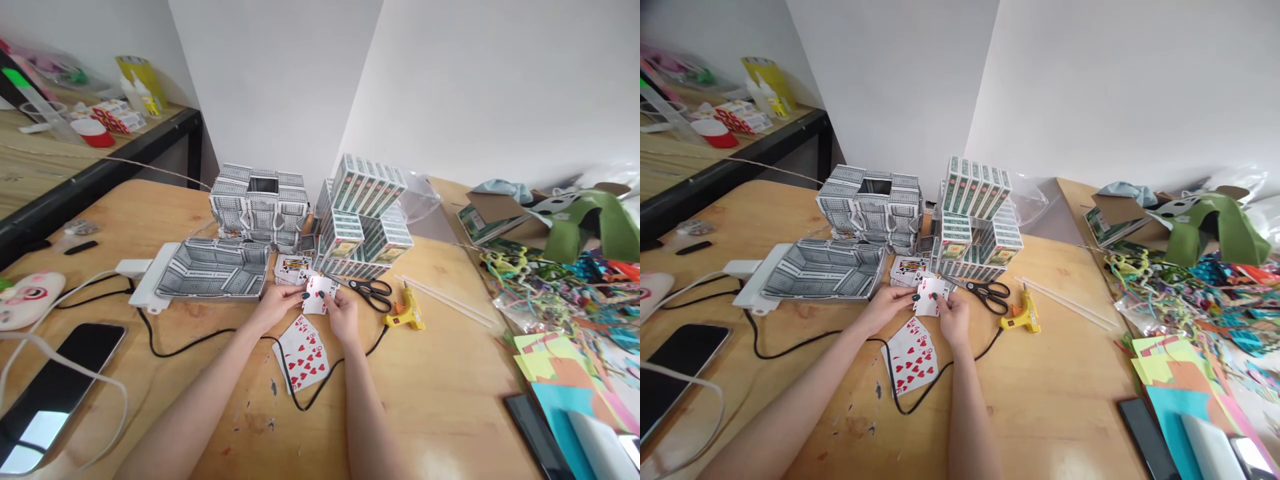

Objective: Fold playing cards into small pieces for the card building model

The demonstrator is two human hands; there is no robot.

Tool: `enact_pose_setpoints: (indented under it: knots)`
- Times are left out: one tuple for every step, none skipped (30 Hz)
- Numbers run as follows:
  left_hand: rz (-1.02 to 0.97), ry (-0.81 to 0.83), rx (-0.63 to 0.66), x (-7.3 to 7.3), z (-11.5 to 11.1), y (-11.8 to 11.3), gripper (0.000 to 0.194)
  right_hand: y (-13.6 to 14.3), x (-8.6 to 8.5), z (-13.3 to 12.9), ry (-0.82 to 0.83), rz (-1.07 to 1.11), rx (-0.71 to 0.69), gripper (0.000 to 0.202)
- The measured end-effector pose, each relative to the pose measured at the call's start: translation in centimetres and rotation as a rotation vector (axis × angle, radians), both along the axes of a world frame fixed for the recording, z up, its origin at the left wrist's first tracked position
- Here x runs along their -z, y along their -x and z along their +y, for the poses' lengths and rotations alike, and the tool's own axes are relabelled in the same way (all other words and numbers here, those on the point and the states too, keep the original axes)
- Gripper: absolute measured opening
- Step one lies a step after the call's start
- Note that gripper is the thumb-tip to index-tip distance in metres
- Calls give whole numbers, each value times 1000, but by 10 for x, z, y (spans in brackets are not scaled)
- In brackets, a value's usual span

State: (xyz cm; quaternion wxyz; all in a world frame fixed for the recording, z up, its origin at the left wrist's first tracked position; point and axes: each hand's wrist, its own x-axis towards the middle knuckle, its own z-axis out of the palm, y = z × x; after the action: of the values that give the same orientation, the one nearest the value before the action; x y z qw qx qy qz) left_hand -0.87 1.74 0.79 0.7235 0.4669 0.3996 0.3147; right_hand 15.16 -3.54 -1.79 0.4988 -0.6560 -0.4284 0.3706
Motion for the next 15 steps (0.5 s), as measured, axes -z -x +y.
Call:
enact_pose_setpoints:
  knots:
    - [24, -25, -4, -1, 0, -1, 39, 0, 0, 0, 5, -7, 4, 34]
    - [41, -40, -9, -2, 0, -1, 38, 1, 1, 0, 8, -10, 8, 34]
    - [47, -41, -17, -2, 0, -2, 36, 1, 1, -1, 9, -7, 10, 33]
    - [45, -31, -29, -2, 0, -3, 34, 1, 1, -1, 10, 1, 10, 33]
    - [39, -11, -41, -2, 0, -4, 33, 2, 0, -1, 11, 15, 6, 33]
    - [33, 10, -55, -2, -1, -5, 32, 2, 0, -1, 10, 32, 2, 32]
    - [28, 31, -68, -2, -1, -5, 31, 2, -1, -1, 9, 52, -4, 31]
    - [23, 49, -82, -1, -1, -6, 31, 3, -1, -1, 7, 72, -7, 31]
    - [17, 63, -94, -1, -1, -7, 32, 3, -2, -1, 4, 92, -10, 30]
    - [11, 76, -104, 0, -1, -7, 32, 3, -2, -1, 1, 113, -12, 30]
    - [5, 86, -113, 0, -1, -7, 33, 4, -3, -1, -2, 135, -12, 30]
    - [-1, 94, -122, 1, -1, -7, 33, 4, -3, -1, -4, 157, -11, 30]
    - [-5, 100, -128, 1, -1, -7, 34, 4, -3, -1, -4, 177, -11, 30]
    - [-7, 105, -132, 1, -1, -7, 35, 4, -3, -2, -4, 194, -13, 30]
    - [-6, 109, -132, 0, -1, -7, 35, 4, -4, -2, -3, 208, -15, 30]
